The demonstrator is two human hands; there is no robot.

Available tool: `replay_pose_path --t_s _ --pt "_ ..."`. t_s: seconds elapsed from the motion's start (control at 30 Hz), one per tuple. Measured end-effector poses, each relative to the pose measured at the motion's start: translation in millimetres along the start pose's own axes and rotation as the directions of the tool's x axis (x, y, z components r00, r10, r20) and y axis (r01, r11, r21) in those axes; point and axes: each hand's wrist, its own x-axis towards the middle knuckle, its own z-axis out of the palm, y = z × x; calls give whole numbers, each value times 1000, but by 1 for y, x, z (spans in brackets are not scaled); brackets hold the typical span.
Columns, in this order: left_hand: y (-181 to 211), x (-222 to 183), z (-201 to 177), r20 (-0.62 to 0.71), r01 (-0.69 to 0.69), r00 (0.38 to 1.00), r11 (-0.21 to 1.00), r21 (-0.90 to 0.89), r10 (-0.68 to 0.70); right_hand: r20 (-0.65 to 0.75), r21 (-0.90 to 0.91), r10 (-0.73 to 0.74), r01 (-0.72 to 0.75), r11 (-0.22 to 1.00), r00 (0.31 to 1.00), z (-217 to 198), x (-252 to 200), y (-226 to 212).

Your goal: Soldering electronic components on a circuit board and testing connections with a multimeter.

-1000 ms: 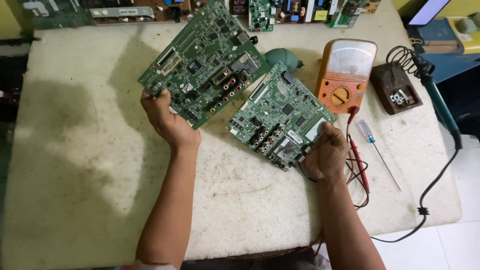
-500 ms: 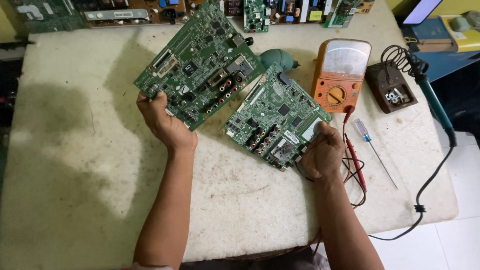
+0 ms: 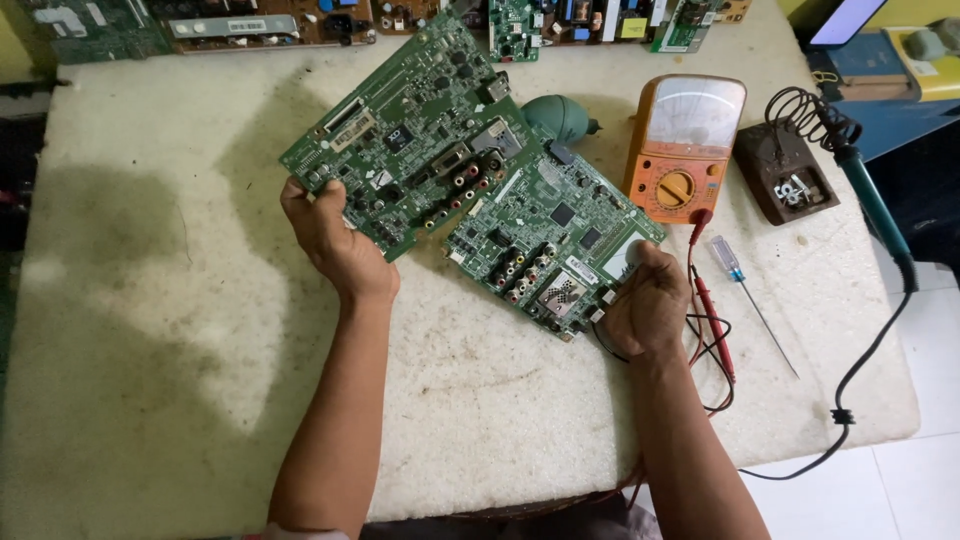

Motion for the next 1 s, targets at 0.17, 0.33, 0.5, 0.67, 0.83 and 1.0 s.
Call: replay_pose_path --t_s 0.17,0.33,0.5,0.67,0.83,1.0 --pt "0 0 0 11 -10 1000 1000 6 10 -18 62 35 -34 998 999 -2 -2 -1" --pt "10 -3 5 45 -1 999 1000 1 1 -1 87 65 -65 994 998 -4 2 -2" --pt "7 -3 1 65 13 998 999 43 -16 35 100 89 -93 991 995 30 -20 -23" --pt "15 -4 4 63 26 998 999 35 -28 31 98 91 -94 991 995 10 -9 -15" --pt "74 -26 48 -62 116 988 950 -289 -139 53 -97 96 -90 991 994 -16 1 -10" --pt "60 -10 43 -97 78 989 944 -320 -114 452 310 281 -445 840 846 51 -31 -57"
